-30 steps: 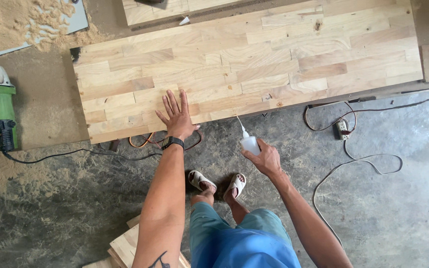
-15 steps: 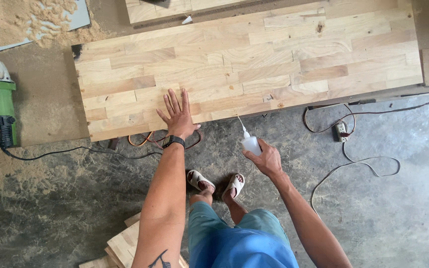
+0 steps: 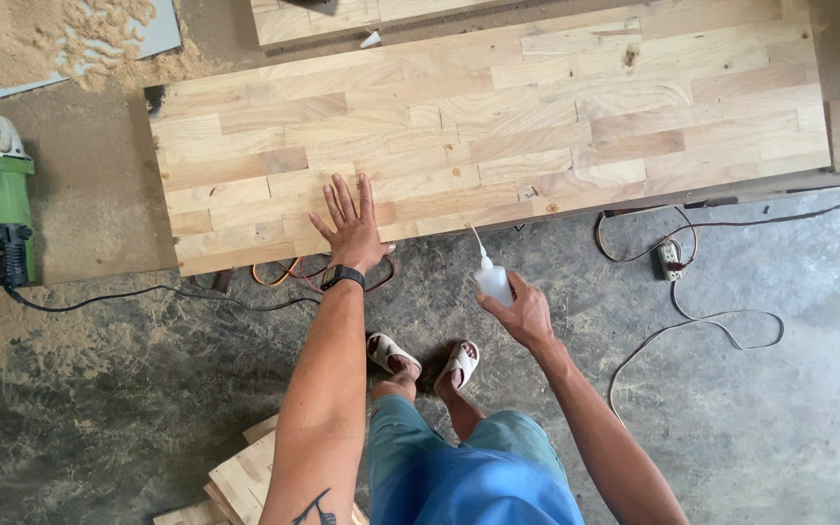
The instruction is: The person applies liquid glue from a white squeeze bottle onto the surface of a light-colored wooden board, spreading the glue and wiping the board with their hands.
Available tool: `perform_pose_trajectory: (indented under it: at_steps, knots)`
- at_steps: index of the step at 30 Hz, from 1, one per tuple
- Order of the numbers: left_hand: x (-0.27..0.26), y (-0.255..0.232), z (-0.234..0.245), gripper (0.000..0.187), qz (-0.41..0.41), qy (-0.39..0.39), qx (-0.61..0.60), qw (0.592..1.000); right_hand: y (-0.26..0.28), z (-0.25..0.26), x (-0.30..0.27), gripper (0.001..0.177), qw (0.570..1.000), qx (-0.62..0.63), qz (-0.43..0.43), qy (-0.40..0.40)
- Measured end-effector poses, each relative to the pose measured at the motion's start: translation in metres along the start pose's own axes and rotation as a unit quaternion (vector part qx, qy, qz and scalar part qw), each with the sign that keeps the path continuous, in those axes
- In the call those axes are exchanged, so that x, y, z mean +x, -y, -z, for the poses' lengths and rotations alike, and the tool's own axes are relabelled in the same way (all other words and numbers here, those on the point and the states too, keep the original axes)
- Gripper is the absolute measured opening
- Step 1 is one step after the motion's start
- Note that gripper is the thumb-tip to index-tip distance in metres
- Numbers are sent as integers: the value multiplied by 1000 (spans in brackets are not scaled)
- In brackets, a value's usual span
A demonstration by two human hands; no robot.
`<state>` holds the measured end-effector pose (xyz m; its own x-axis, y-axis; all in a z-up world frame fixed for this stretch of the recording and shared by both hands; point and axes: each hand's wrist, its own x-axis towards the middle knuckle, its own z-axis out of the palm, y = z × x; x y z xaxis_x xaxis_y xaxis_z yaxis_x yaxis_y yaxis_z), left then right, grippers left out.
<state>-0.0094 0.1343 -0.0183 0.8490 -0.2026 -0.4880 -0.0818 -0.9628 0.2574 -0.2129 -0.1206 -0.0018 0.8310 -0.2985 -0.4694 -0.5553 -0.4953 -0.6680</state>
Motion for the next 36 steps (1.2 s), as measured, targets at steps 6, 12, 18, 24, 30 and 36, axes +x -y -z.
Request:
perform_pose_trajectory:
  at_steps: [6, 12, 18, 24, 30, 36]
  knots:
    - [1, 0, 1, 142, -1, 3, -5, 1000, 8, 1, 8, 54, 1000, 14, -1, 7]
    - [1, 2, -4, 138, -8, -8, -19, 1000, 10, 0, 13, 55, 1000, -6, -8, 8]
    - [0, 1, -2, 139, -12, -9, -19, 1000, 11, -1, 14, 56, 1000, -20, -16, 9]
    - [4, 3, -5, 140, -9, -4, -13, 1000, 10, 0, 15, 55, 999, -34, -1, 4]
    - [-17, -17, 28, 134, -2, 8, -2, 1000, 12, 3, 13, 58, 999, -41, 7, -4]
    - [-5, -8, 16, 141, -12, 8, -12, 1000, 0, -4, 10, 59, 999, -18, 32, -18]
